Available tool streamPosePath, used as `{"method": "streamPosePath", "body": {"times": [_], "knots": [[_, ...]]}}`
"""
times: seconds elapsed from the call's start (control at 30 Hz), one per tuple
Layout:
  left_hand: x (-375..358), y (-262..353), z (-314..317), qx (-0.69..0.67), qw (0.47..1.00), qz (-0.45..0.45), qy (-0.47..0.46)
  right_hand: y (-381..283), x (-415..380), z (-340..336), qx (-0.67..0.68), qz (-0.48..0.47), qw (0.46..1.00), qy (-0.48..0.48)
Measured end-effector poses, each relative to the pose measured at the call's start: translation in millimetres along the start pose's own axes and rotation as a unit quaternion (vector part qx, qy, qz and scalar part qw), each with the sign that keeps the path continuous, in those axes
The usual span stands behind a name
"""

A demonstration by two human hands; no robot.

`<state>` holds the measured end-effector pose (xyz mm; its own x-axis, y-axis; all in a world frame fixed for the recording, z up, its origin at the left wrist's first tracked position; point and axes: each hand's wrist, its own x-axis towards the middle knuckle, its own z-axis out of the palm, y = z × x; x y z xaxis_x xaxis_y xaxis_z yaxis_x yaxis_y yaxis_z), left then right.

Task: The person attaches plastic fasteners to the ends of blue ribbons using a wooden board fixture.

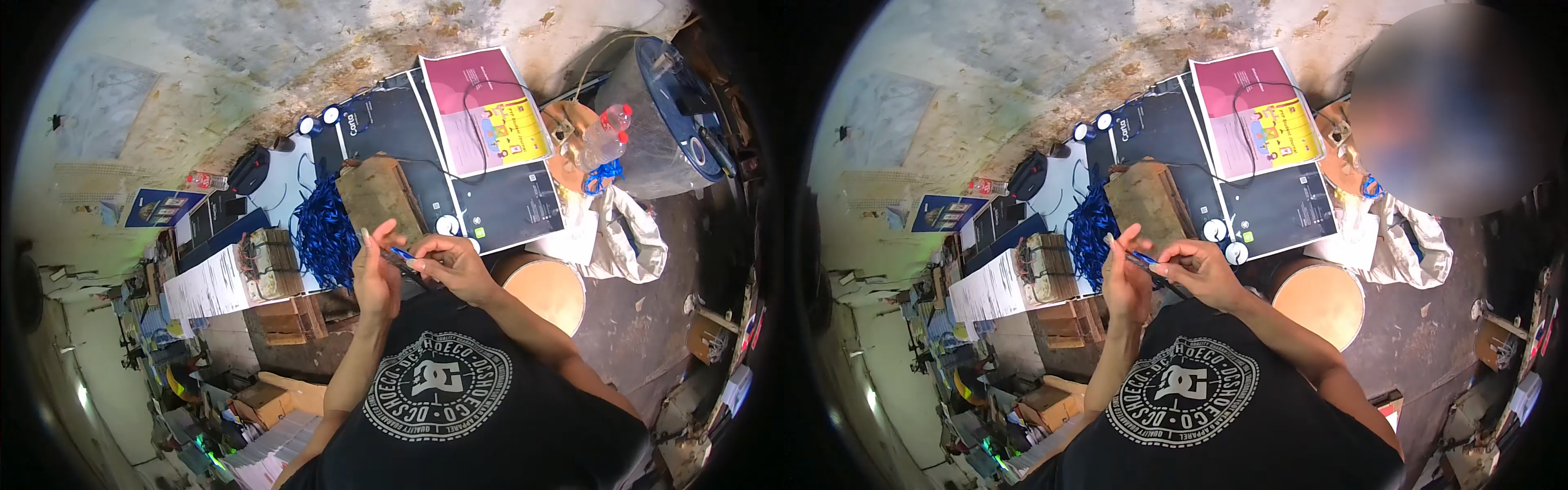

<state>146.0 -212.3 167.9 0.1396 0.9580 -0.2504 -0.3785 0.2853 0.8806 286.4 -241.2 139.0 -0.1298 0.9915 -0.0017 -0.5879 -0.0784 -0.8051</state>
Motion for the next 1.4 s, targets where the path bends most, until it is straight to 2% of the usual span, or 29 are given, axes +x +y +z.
{"method": "streamPosePath", "body": {"times": [0.1,0.2,0.23,0.4,0.53,0.63,0.87,1.07,1.17,1.27,1.37,1.4], "knots": [[0,-9,8,0.078,0.994,0.073,-0.035,-1,2,6,0.011,-0.01,1.0,-0.005],[-2,-13,1,0.096,0.987,0.074,-0.103,-3,2,1,-0.002,0.066,0.997,-0.039],[-3,-13,1,0.095,0.985,0.077,-0.123,-4,1,0,-0.006,0.066,0.997,-0.032],[-2,-5,-5,0.048,0.996,0.063,-0.05,-5,3,-1,-0.031,0.055,0.998,-0.009],[-6,-8,-3,0.007,0.998,0.037,-0.053,-5,8,5,-0.02,0.034,0.999,-0.004],[-4,-12,-8,0.074,0.986,0.112,-0.103,-10,10,8,-0.034,0.03,0.999,-0.017],[-4,-13,-23,0.092,0.991,0.031,-0.09,-9,13,10,-0.044,0.039,0.998,-0.03],[-2,-7,-24,0.071,0.989,0.029,-0.128,-9,14,10,-0.042,0.078,0.996,-0.022],[-2,1,-15,0.051,0.993,-0.005,-0.109,-8,15,11,-0.047,0.1,0.994,-0.007],[0,-1,-17,-0.018,0.999,-0.016,-0.045,-6,16,18,-0.058,0.105,0.993,-0.008],[8,4,-23,-0.03,0.999,0.039,-0.01,-9,18,11,-0.189,0.113,0.97,-0.106],[11,6,-28,-0.04,0.998,0.046,-0.01,-5,21,7,-0.226,0.085,0.961,-0.135]]}}
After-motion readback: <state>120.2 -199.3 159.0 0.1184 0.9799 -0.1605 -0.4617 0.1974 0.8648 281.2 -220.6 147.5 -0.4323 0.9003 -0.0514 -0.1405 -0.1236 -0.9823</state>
